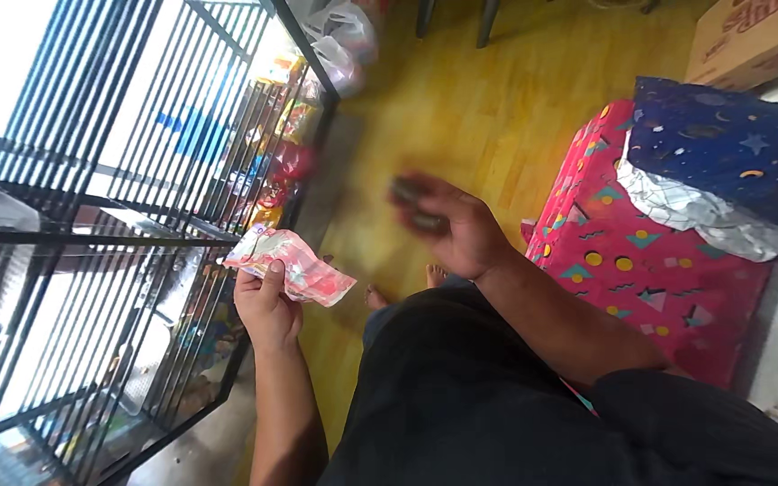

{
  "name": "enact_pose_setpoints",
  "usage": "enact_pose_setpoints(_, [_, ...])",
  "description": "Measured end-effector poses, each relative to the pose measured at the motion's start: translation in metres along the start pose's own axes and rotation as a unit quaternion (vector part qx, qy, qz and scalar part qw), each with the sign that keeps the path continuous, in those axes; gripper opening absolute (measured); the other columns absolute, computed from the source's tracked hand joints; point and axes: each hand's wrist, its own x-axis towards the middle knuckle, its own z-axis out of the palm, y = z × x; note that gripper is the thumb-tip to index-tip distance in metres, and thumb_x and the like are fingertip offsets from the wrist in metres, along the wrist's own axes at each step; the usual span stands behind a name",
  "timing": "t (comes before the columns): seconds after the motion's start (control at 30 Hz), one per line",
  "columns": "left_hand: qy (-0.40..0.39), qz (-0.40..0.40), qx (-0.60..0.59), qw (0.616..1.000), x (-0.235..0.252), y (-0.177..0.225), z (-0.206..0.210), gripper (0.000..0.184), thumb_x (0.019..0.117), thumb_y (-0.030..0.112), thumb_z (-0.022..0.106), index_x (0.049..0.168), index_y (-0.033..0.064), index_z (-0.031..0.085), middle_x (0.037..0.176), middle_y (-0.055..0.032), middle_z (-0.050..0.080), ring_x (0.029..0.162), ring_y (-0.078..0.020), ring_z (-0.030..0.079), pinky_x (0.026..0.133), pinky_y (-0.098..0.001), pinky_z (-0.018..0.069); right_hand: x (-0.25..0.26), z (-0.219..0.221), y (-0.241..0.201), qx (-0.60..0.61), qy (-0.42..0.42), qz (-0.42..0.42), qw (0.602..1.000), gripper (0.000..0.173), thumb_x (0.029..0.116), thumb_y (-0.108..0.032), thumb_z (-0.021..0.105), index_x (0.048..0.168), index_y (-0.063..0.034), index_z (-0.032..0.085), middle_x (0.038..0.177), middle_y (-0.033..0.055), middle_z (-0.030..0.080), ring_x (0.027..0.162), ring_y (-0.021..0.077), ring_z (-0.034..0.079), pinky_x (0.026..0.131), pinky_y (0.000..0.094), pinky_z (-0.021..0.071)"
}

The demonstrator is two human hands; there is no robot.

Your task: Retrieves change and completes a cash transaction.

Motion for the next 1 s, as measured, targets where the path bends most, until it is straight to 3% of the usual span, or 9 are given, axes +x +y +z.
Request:
enact_pose_setpoints(0.2, [-0.004, -0.002, -0.01, 1.0, -0.002, -0.0026, 0.0013, 0.017, 0.0986, 0.001, 0.055, 0.114, 0.0074, 0.061, 0.094, -0.0053, 0.074, 0.081, -0.0153, 0.075, 0.075, -0.035, 0.0649, -0.0024, -0.0044, 0.0002, -0.012, 0.009, -0.003, 1.0, 0.036, 0.1083, -0.025, 0.041, 0.138, -0.0125, 0.057, 0.125, 0.0064, 0.068, 0.101, 0.0135, 0.071, 0.085, 0.0282, 0.0594])
enact_pose_setpoints(0.4, [-0.009, -0.008, -0.002, 1.0, -0.0033, -0.0017, 0.0037, 0.017, 0.0997, 0.001, 0.053, 0.113, 0.0077, 0.061, 0.094, -0.0046, 0.074, 0.082, -0.0146, 0.074, 0.075, -0.0345, 0.0648, -0.0041, -0.0045, 0.0008, -0.012, 0.016, 0.007, 1.0, 0.042, 0.1007, -0.01, 0.039, 0.14, -0.0094, 0.054, 0.128, 0.009, 0.066, 0.101, 0.0136, 0.071, 0.084, 0.028, 0.0596])
enact_pose_setpoints(0.57, [-0.013, -0.011, -0.002, 1.0, -0.0018, -0.0017, 0.0059, 0.018, 0.0998, 0.001, 0.053, 0.114, 0.0076, 0.06, 0.093, -0.0043, 0.074, 0.08, -0.0144, 0.074, 0.073, -0.0338, 0.0649, -0.0039, -0.0046, 0.001, -0.031, 0.016, 0.008, 0.999, 0.043, 0.0998, -0.01, 0.038, 0.14, -0.0098, 0.054, 0.125, 0.0084, 0.067, 0.096, 0.0121, 0.07, 0.082, 0.0266, 0.0588])
enact_pose_setpoints(0.77, [-0.011, -0.01, -0.004, 1.0, 0.0004, -0.0015, 0.0061, 0.018, 0.099, 0.0, 0.053, 0.113, 0.0076, 0.061, 0.092, -0.0042, 0.074, 0.079, -0.0139, 0.074, 0.072, -0.0333, 0.0648, -0.0032, -0.0059, 0.0027, -0.027, 0.018, 0.002, 0.999, 0.037, 0.1095, -0.031, 0.039, 0.137, -0.0141, 0.057, 0.121, 0.0052, 0.069, 0.096, 0.0114, 0.071, 0.083, 0.0265, 0.0591])
enact_pose_setpoints(0.9, [-0.015, -0.01, -0.01, 1.0, 0.0011, -0.0011, 0.0069, 0.018, 0.0991, 0.0, 0.054, 0.113, 0.0079, 0.062, 0.092, -0.0042, 0.074, 0.079, -0.014, 0.074, 0.073, -0.0335, 0.0649, -0.0029, -0.0041, 0.0011, -0.023, 0.03, 0.005, 0.999, 0.037, 0.1045, -0.016, 0.04, 0.137, -0.0106, 0.055, 0.123, 0.0071, 0.068, 0.095, 0.0118, 0.071, 0.082, 0.0264, 0.0594])
enact_pose_setpoints(1.0, [-0.015, -0.01, -0.012, 1.0, 0.0017, -0.0006, 0.008, 0.018, 0.0988, 0.0, 0.054, 0.113, 0.0075, 0.062, 0.092, -0.0052, 0.074, 0.079, -0.0146, 0.074, 0.072, -0.0339, 0.065, -0.0032, -0.0041, 0.0013, -0.019, 0.03, 0.006, 0.999, 0.036, 0.1056, -0.021, 0.041, 0.136, -0.0119, 0.057, 0.121, 0.0065, 0.069, 0.093, 0.0115, 0.071, 0.08, 0.0261, 0.0592])
